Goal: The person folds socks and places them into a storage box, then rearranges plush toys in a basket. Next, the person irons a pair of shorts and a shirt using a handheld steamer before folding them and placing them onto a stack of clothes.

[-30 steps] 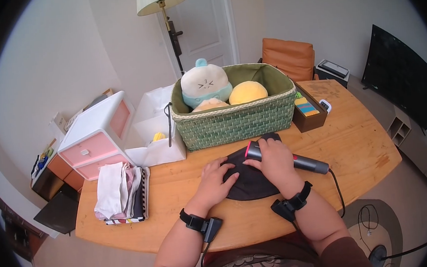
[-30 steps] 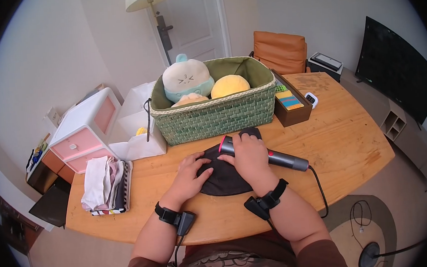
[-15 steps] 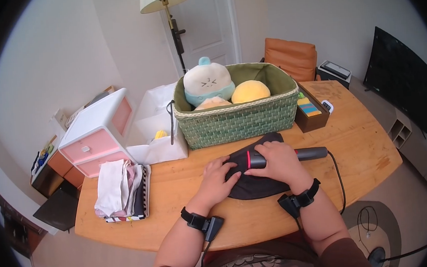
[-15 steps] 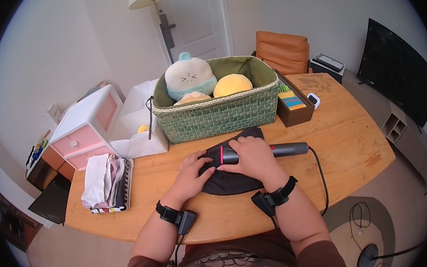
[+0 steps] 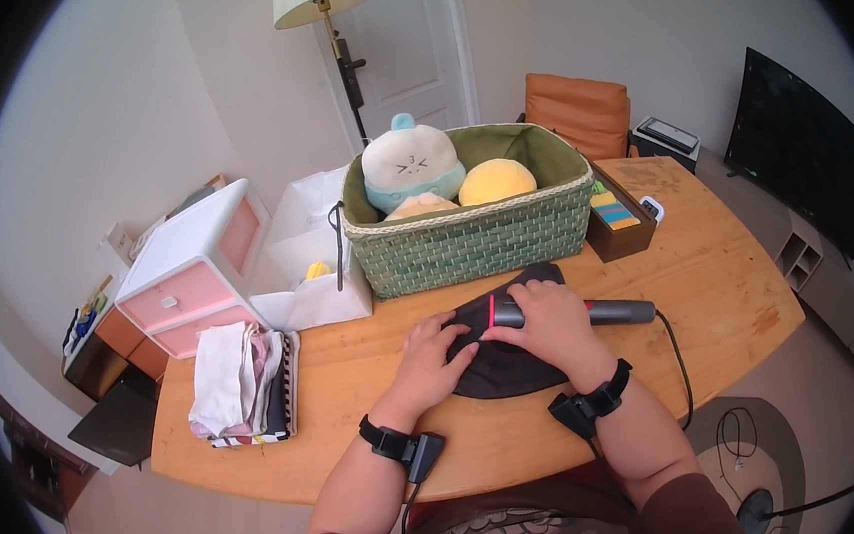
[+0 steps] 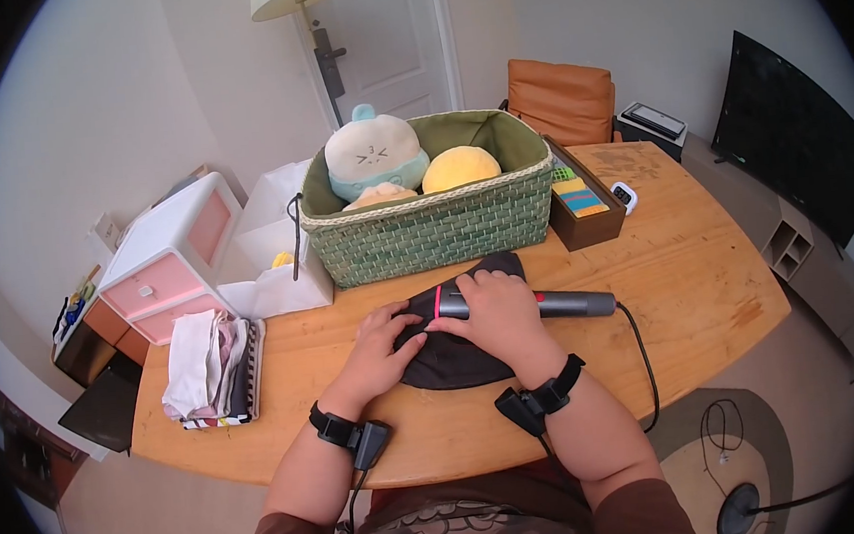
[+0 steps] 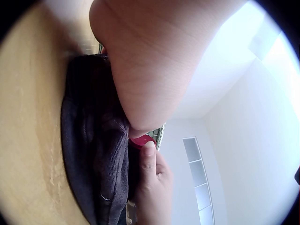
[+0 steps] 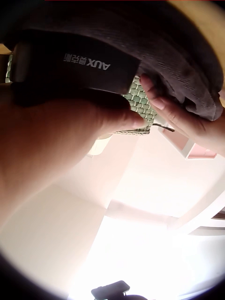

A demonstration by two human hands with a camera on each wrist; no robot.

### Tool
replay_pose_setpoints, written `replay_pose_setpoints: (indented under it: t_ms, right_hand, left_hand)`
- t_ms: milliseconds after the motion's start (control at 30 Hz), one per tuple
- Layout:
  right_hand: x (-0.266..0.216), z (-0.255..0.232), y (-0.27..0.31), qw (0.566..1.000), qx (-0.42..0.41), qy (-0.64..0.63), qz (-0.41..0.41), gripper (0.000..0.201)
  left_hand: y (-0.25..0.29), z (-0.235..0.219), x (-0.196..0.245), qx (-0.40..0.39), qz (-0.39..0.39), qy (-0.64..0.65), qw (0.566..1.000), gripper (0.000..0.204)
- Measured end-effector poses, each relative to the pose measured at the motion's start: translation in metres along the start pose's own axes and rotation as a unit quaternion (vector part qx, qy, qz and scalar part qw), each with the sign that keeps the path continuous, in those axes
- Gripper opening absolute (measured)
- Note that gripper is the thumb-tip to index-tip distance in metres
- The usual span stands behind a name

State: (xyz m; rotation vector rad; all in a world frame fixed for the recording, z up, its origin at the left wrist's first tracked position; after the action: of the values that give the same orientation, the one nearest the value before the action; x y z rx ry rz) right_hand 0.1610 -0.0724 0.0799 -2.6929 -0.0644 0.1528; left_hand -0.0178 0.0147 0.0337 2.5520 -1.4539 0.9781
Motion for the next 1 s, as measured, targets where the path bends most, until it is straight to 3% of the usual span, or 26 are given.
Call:
replay_pose_setpoints:
  t_ms: [67,167,467,1000]
  right_hand:
    - [0.0,0.001,0.0,0.997,0.005,0.042,0.064,0.063]
    - [0.0,-0.001,-0.001,0.997,-0.008,0.027,0.073,0.063]
    - [0.004,-0.01,0.001,0.999,-0.037,-0.021,-0.023,0.065]
    - [0.003,-0.006,0.0,1.0,-0.023,-0.012,-0.015,0.066]
  left_hand:
    - [0.0,-0.001,0.0,-0.001,-0.002,-0.008,1.0,0.037]
    - [0.0,0.0,0.0,0.0,-0.003,-0.007,1.0,0.036]
    - [0.0,0.001,0.0,0.007,0.006,-0.005,1.0,0.035]
    - [0.0,0.0,0.0,0.005,0.004,-0.011,1.0,0.036]
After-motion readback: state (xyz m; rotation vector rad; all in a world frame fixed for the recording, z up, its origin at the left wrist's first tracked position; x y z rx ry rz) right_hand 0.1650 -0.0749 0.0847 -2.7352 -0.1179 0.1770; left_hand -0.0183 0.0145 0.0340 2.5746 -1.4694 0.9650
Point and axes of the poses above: each hand's wrist, its own y-axis away from the middle knuckle, its own z-axis out of the palm, x = y × z, the point moved 3 cm from there along -y, towards the middle knuckle, and after that the axes turned 10 degrees about -x, right-handed, at the moved point
